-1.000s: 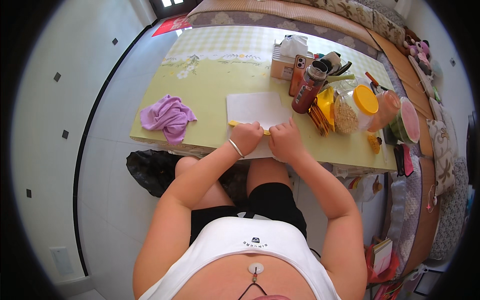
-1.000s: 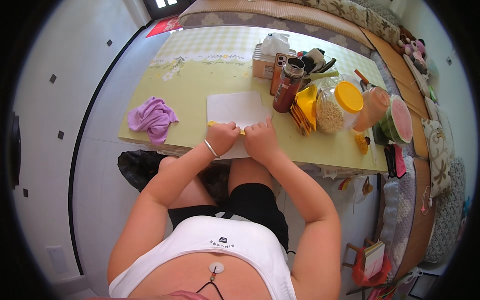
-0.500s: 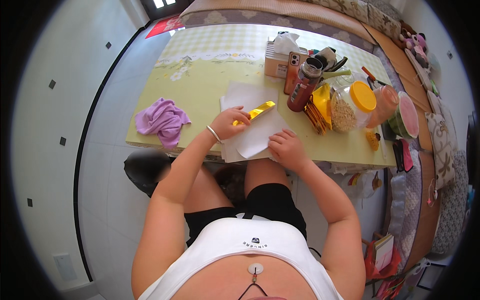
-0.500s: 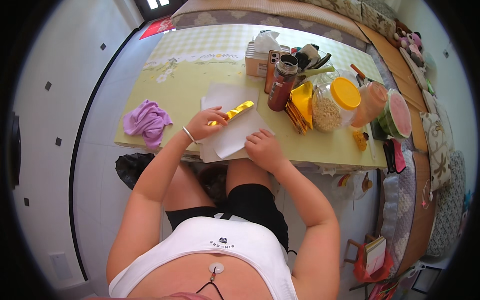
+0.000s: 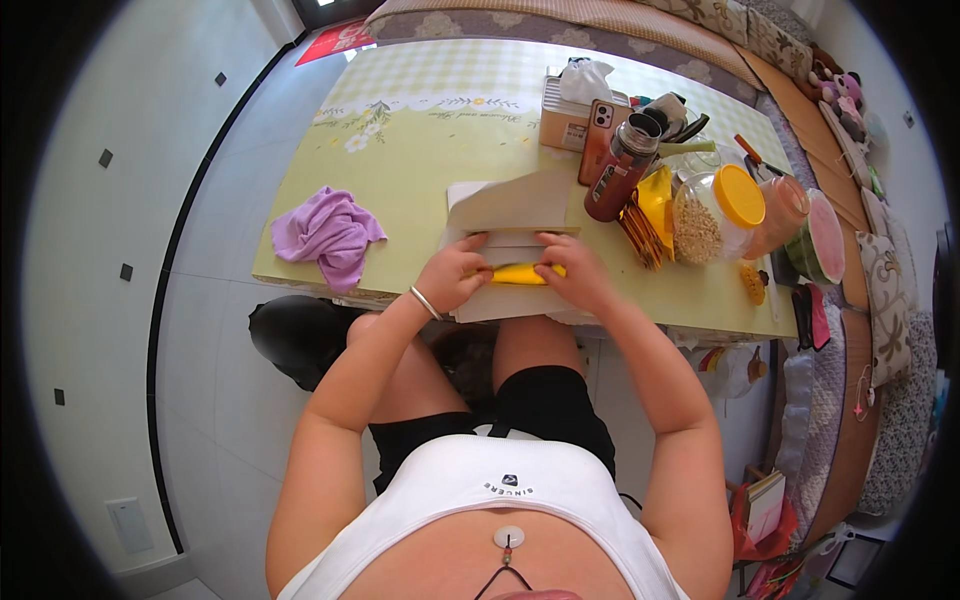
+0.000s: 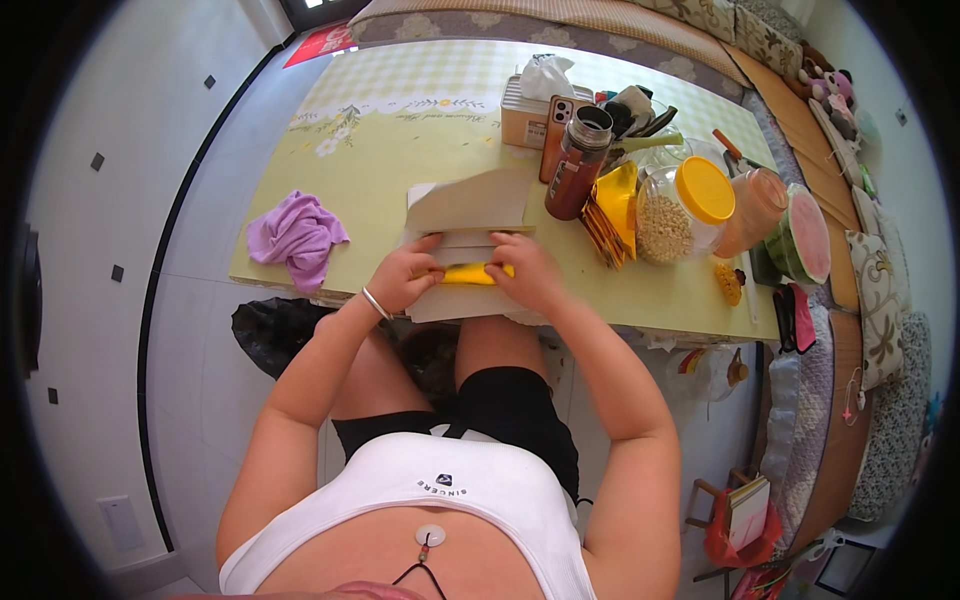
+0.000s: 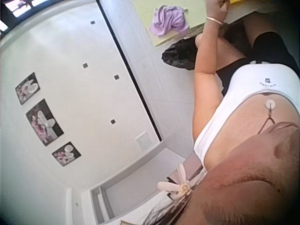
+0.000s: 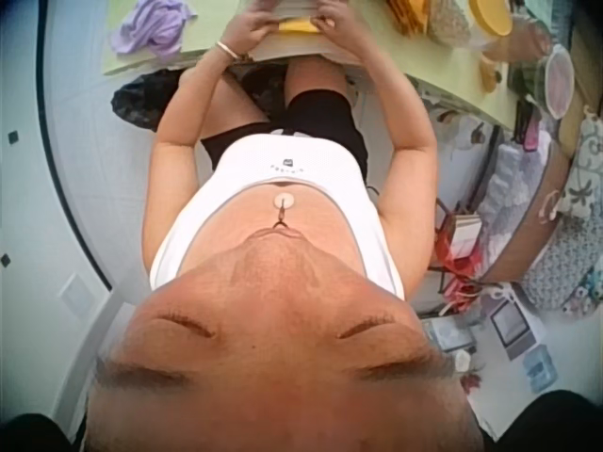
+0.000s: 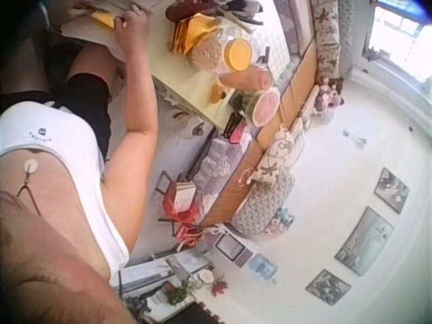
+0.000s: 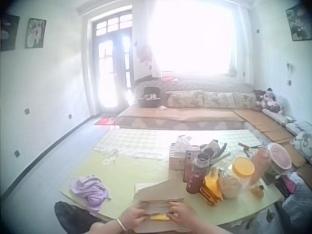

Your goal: The person sits on the floor and folds a sheet of gold-colored paper on top of a white sheet. They repeatedly fold the gold paper into a smaller rectangular shape, pressing the creases to ensure they are sharp.

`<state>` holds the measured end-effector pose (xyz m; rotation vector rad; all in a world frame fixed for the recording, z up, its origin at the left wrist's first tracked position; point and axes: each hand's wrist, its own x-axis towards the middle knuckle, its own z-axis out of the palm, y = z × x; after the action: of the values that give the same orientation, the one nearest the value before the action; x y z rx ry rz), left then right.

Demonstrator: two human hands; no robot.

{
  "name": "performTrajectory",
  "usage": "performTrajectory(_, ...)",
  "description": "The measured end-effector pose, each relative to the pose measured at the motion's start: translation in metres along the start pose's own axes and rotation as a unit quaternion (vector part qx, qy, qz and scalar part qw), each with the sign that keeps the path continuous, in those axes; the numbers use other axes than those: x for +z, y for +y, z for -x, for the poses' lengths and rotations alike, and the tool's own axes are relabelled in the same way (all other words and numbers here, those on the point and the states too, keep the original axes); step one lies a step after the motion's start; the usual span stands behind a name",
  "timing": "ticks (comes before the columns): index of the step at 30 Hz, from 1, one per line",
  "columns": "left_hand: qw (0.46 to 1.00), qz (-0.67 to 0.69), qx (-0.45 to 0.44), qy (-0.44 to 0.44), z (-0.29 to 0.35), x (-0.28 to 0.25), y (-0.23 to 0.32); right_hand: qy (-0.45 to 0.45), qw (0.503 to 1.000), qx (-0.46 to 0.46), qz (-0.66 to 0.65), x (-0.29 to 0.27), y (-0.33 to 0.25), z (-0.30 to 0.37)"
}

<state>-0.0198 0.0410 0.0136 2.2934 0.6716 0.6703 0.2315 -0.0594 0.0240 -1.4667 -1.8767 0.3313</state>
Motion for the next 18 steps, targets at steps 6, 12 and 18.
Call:
performTrajectory(6,0.991,-0.054,-0.114,0.05,-0.029,0.0,-0.018,0.027,0.961,0.261,-0.088,0.003,0.039,-0.01)
performTrajectory(12,0.957,-0.2,-0.206,0.041,-0.041,0.014,0.002,0.09,0.965,0.241,0.044,0.015,0.042,-0.018)
performTrajectory(18,0.964,-0.226,0.139,-0.004,-0.022,0.04,-0.002,0.074,0.957,0.271,0.067,0.019,0.032,-0.025)
